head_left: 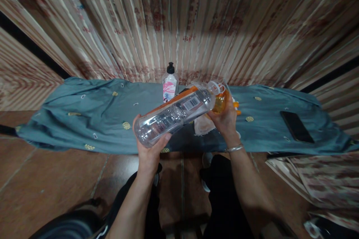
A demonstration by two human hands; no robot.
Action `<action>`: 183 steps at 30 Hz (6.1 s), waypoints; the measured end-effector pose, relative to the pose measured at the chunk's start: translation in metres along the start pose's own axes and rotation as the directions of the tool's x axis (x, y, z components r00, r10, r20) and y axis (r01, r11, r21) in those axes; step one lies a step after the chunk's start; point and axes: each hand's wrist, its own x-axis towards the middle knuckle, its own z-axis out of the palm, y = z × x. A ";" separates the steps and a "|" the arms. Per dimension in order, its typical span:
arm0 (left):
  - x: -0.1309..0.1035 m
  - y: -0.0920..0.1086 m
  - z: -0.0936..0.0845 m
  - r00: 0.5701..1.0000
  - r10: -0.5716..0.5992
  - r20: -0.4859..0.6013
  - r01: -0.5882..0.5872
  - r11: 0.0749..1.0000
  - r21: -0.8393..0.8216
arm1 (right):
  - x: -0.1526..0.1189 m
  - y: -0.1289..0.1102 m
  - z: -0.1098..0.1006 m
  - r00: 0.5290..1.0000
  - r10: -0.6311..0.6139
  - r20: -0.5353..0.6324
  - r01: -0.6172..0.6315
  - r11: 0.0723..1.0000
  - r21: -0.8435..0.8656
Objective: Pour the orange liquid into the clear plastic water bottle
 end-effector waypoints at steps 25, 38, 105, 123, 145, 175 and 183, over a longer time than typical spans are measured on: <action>0.003 -0.001 -0.005 1.000 -0.008 -0.006 0.008 1.000 0.028 | -0.002 -0.007 0.003 0.998 0.063 0.029 -0.065 0.996 0.067; -0.004 0.001 0.005 0.998 0.039 -0.039 -0.040 0.999 -0.023 | -0.002 -0.008 0.003 0.999 0.035 0.014 -0.035 0.998 0.055; 0.025 0.004 0.003 0.995 -0.066 0.069 0.069 0.997 -0.042 | 0.000 0.007 -0.002 0.995 0.095 0.011 -0.095 0.995 -0.039; -0.005 0.000 -0.021 0.989 -0.138 0.056 0.140 0.989 -0.039 | -0.007 0.000 0.000 0.999 0.042 0.023 -0.040 0.997 -0.061; -0.006 0.004 -0.028 0.993 -0.114 0.001 0.114 0.993 0.039 | -0.011 -0.002 0.002 0.993 0.111 0.045 -0.106 0.989 -0.101; -0.002 0.022 -0.013 0.998 0.064 0.014 -0.065 0.968 0.243 | -0.011 0.000 0.001 0.997 0.069 0.035 -0.063 0.986 -0.153; 0.002 0.018 -0.017 0.994 0.107 0.035 -0.112 0.959 0.261 | -0.012 0.002 0.002 0.996 0.091 0.016 -0.087 0.985 -0.148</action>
